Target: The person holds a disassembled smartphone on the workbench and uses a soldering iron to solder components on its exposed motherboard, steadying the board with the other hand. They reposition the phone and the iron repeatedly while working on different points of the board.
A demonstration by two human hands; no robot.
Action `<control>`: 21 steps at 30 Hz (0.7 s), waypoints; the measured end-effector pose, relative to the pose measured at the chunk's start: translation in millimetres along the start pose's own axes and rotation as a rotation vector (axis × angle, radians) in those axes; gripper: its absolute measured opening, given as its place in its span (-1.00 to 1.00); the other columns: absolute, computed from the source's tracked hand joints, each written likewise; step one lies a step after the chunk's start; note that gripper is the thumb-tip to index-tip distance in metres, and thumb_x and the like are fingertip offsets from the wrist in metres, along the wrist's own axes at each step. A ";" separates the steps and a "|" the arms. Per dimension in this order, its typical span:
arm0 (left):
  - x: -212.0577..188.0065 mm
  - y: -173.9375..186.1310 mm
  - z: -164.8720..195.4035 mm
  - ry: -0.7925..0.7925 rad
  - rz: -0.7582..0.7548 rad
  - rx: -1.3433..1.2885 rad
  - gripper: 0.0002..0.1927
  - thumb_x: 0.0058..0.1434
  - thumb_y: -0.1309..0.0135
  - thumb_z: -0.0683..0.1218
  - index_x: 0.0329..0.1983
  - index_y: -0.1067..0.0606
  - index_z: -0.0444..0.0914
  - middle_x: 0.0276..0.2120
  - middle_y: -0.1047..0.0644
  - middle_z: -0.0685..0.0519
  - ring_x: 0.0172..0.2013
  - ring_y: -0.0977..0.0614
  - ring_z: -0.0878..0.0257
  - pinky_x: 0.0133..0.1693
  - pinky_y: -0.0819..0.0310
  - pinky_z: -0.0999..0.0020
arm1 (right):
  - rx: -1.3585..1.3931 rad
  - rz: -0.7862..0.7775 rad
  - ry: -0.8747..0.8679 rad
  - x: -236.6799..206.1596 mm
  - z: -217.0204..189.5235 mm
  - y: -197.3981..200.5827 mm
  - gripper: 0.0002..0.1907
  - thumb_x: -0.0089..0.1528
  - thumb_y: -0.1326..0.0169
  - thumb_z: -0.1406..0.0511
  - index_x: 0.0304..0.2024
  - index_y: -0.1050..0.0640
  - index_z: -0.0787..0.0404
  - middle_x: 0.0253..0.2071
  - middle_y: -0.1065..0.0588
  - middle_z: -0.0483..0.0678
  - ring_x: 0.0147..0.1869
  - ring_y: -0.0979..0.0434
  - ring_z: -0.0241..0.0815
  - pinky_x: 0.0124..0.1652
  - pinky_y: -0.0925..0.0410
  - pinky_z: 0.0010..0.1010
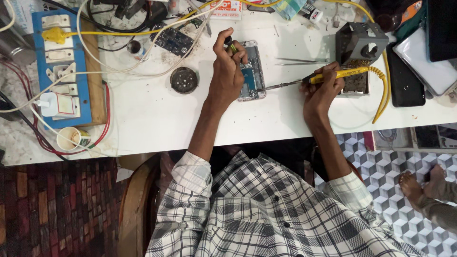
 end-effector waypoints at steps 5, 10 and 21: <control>1.7 -1.5 -2.0 -0.017 -0.007 -0.030 -0.32 0.36 0.40 -0.47 0.48 0.12 -0.16 -0.27 -0.41 -0.01 -0.25 -0.50 0.22 -0.02 -0.53 0.31 | -0.012 0.027 0.011 0.5 0.1 3.1 -0.78 0.44 0.14 0.25 -0.30 -0.32 0.16 -0.58 -0.21 -0.13 -0.62 -0.17 -0.30 -0.55 -0.26 -0.40; -1.3 -1.3 -2.2 0.002 0.006 -0.013 -0.35 0.41 0.39 -0.45 0.48 0.13 -0.17 -0.28 -0.41 -0.01 -0.25 -0.50 0.21 -0.04 -0.52 0.32 | 0.032 0.098 -0.016 0.9 3.7 5.6 -0.80 0.41 0.07 0.19 -0.26 -0.33 0.14 -0.53 -0.28 -0.14 -0.67 -0.16 -0.29 -0.64 -0.21 -0.40; 0.5 -1.4 -4.9 -0.012 0.003 0.004 -0.31 0.39 0.41 -0.45 0.51 0.15 -0.12 -0.30 -0.40 0.02 -0.25 -0.52 0.24 -0.05 -0.55 0.29 | -0.148 -0.057 -0.080 -21.5 -19.1 17.8 -0.49 0.44 0.01 -0.10 -0.07 -0.38 0.24 -0.50 -0.32 -0.11 -0.57 -0.32 -0.32 -0.59 -0.20 -0.51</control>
Point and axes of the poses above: each hand's wrist, its own x-axis towards the middle knuckle, its own y-axis out of the back of the hand, z = x × y, the point moved 1 cm from there along x, towards the middle knuckle
